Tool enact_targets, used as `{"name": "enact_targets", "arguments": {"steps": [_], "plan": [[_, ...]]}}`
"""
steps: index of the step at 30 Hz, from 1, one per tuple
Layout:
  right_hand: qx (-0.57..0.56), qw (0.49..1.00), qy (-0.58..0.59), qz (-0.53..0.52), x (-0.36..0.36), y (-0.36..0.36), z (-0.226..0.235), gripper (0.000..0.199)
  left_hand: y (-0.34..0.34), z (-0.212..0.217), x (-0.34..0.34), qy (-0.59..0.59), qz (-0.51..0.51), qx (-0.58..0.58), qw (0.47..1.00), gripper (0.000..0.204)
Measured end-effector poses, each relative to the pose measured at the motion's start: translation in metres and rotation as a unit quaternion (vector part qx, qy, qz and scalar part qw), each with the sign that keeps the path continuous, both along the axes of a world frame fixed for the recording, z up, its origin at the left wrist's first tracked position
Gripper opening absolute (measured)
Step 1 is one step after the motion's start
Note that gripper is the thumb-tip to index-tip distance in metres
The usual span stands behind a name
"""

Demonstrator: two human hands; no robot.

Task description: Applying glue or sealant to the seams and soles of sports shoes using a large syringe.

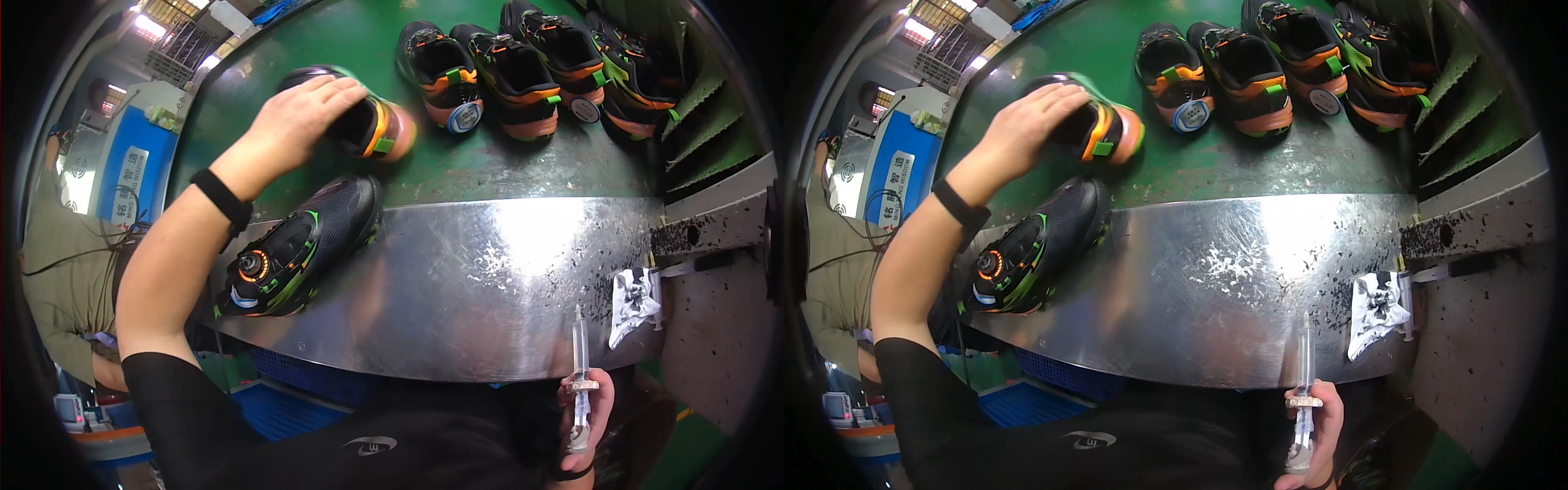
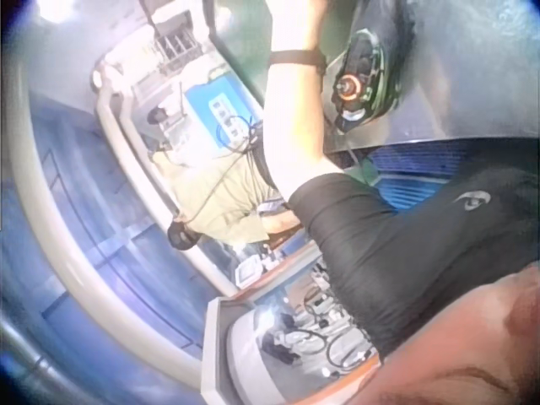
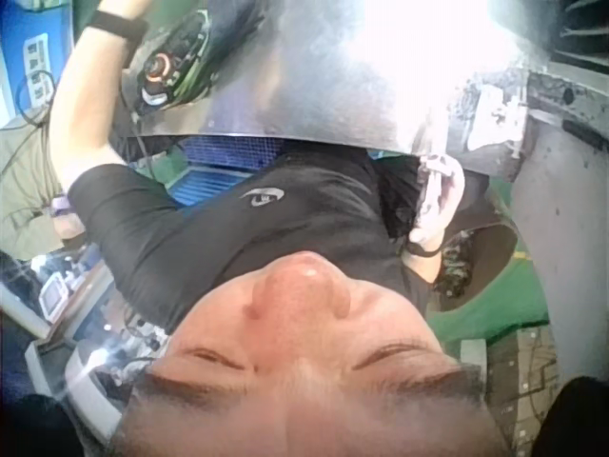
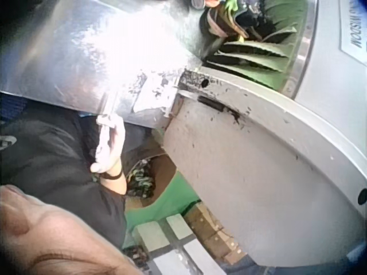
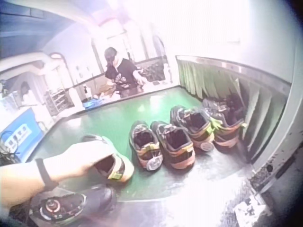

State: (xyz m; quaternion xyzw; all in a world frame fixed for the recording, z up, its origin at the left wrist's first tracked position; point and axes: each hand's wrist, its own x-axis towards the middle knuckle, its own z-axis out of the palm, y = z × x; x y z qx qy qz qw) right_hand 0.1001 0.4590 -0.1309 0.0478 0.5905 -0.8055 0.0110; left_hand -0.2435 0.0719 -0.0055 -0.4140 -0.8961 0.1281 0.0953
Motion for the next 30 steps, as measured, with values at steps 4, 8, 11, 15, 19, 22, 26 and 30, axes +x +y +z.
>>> {"name": "enact_targets", "arguments": {"steps": [4,8,11,15,19,22,26,30], "plan": [[0.007,1.000,0.018,0.001,0.002,-0.002,-0.006,0.135,0.008,0.001,0.005,-0.039,0.064,0.144,0.987,0.068],[0.075,0.993,0.079,0.048,-0.006,-0.003,-0.008,0.131,-0.025,0.036,0.060,-0.167,0.229,0.250,0.926,0.071],[0.143,0.966,0.168,0.133,-0.019,-0.005,-0.002,0.118,-0.055,0.036,0.142,-0.207,0.278,0.217,0.913,0.076],[0.072,0.982,0.129,0.116,-0.015,-0.015,-0.001,0.117,-0.055,0.016,0.195,-0.235,0.360,0.210,0.878,0.075],[0.104,0.975,0.146,0.129,-0.009,-0.016,0.002,0.116,-0.035,0.004,0.210,-0.135,0.201,0.192,0.951,0.059],[0.143,0.968,0.142,0.152,-0.012,-0.010,0.009,0.116,-0.014,-0.011,0.238,-0.055,0.047,0.165,0.984,0.055],[0.093,0.980,0.095,0.147,-0.020,-0.010,0.008,0.122,-0.012,-0.032,0.262,-0.031,0.040,0.172,0.984,0.054],[0.098,0.980,0.090,0.148,-0.029,-0.006,0.003,0.125,-0.010,-0.037,0.257,-0.052,0.024,0.160,0.985,0.073]]}}
